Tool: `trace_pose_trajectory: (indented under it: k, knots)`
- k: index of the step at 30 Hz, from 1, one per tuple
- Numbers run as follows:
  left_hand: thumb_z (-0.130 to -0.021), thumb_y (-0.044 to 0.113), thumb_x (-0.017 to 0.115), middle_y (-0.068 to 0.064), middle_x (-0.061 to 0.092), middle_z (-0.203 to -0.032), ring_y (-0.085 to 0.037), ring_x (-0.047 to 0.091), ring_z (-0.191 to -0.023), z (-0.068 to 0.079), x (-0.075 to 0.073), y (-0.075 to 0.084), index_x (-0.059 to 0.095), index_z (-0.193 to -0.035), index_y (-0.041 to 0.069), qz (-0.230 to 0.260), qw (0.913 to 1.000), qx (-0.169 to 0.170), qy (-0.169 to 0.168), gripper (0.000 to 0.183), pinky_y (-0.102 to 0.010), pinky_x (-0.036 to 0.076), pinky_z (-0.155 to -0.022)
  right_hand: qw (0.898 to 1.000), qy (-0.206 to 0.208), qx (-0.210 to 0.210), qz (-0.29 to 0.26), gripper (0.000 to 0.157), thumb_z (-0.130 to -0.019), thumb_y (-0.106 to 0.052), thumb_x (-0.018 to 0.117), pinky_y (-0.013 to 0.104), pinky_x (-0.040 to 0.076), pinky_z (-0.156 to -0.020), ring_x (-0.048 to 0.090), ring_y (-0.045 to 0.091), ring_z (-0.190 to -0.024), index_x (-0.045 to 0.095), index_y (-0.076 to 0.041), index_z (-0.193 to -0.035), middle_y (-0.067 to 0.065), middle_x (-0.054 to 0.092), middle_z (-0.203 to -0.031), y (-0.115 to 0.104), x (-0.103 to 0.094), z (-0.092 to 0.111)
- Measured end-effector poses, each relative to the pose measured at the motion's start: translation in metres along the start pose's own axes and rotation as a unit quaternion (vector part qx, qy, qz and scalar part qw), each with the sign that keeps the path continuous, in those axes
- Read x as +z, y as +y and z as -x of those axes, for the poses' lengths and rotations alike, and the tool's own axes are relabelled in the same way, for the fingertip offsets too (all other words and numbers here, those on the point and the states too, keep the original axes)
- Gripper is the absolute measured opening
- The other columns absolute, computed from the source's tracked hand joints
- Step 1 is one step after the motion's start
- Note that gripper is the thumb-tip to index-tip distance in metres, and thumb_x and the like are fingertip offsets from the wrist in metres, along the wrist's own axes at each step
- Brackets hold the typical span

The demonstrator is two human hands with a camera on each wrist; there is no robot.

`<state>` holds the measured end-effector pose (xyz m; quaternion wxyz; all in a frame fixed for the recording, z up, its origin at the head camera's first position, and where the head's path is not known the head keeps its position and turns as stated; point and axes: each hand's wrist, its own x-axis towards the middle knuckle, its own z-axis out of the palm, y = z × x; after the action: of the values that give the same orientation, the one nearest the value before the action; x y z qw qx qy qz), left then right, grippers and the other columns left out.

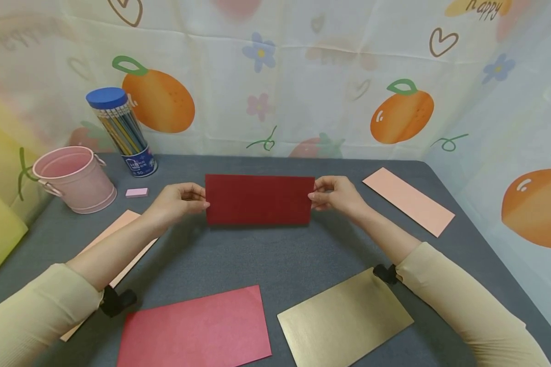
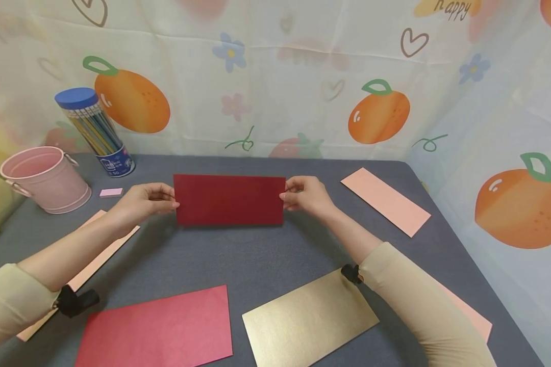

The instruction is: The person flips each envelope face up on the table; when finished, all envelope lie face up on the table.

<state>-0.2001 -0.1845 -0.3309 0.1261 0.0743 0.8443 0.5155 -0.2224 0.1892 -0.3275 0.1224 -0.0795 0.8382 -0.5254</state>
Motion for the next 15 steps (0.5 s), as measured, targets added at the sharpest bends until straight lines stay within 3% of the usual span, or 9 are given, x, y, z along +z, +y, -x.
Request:
trace_pose_trajectory:
  k: [4, 11, 15]
  knots:
    - [-0.094, 0.012, 0.065, 0.012, 0.064, -0.089, -0.001, 0.06, -0.083, -0.0008, -0.0036, -0.0014, 0.058, -0.116, -0.003, -0.006, 0.9999, -0.005, 0.008, 0.028, -0.019, 0.055, -0.082, 1.0, 0.009, -0.007, 0.004, 0.02, -0.093, -0.009, 0.067, 0.048, 0.06, -0.084, 0.073, 0.028, -0.087, 0.061, 0.003, -0.107, 0.005, 0.062, -0.088, -0.002, 0.0013, -0.001]
    - [-0.094, 0.012, 0.065, 0.018, 0.062, -0.083, 0.001, 0.062, -0.082, -0.0046, -0.007, -0.0014, 0.058, -0.11, -0.003, 0.002, 0.9997, 0.002, 0.026, 0.024, -0.018, 0.055, -0.08, 1.0, 0.022, -0.014, 0.001, 0.017, -0.092, -0.012, 0.069, 0.048, 0.059, -0.088, 0.071, 0.019, -0.086, 0.062, 0.0, -0.102, 0.004, 0.064, -0.094, -0.0044, 0.0028, -0.0037]
    - [-0.092, 0.012, 0.066, 0.02, 0.061, -0.079, 0.001, 0.059, -0.08, -0.0062, -0.0091, -0.0001, 0.062, -0.1, 0.005, 0.002, 0.9991, 0.005, 0.042, 0.011, -0.017, 0.054, -0.078, 0.999, 0.036, -0.021, 0.014, 0.017, -0.091, -0.016, 0.071, 0.047, 0.058, -0.089, 0.069, 0.021, -0.089, 0.065, -0.003, -0.099, 0.001, 0.068, -0.092, -0.0052, 0.0032, -0.0074]
